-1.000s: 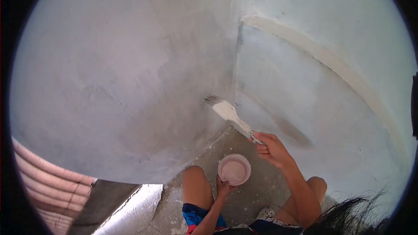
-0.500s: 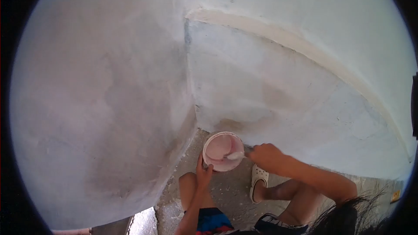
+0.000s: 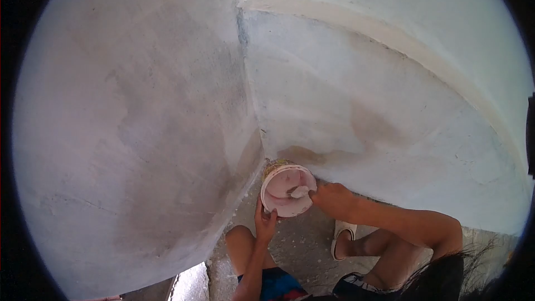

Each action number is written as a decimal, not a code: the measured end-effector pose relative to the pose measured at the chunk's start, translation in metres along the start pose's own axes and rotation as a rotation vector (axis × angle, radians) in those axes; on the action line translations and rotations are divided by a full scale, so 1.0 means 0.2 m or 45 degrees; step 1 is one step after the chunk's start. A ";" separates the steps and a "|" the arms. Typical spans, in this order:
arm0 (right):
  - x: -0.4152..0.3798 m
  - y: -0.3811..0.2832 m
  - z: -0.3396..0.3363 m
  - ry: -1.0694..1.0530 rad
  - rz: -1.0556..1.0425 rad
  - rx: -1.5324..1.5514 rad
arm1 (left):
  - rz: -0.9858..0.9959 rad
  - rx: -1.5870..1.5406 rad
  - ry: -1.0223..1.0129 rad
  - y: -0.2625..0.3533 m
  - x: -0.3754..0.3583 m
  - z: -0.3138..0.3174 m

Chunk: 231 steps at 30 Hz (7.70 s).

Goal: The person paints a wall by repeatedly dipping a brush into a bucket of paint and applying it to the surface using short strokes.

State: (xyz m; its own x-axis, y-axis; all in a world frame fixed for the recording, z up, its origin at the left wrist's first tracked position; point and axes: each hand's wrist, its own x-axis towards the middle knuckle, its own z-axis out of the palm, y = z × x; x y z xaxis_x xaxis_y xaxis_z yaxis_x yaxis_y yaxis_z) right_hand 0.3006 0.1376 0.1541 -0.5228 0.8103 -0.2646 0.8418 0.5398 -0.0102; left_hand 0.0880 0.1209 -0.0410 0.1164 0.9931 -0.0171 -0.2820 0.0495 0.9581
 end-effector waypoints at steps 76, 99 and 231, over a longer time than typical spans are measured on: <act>-0.14 0.08 -0.66 0.367 0.381 2.368 | -0.698 -0.286 -0.033 -0.05 -0.06 -0.12; 0.39 -0.01 0.46 -0.354 0.824 1.896 | -0.863 -0.022 -0.197 -0.11 -0.14 -0.01; 0.07 0.41 -0.06 -0.377 0.663 1.927 | -0.374 -0.467 0.354 -0.08 0.03 -0.03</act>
State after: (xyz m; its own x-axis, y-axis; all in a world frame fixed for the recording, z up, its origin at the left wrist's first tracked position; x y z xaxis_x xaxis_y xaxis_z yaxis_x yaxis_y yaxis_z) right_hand 0.3605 0.1948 0.1606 -0.2627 0.6571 -0.7065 0.3584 -0.6134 -0.7038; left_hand 0.0864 0.1268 -0.0576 -0.0022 0.9202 -0.3914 -0.5950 0.3133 0.7401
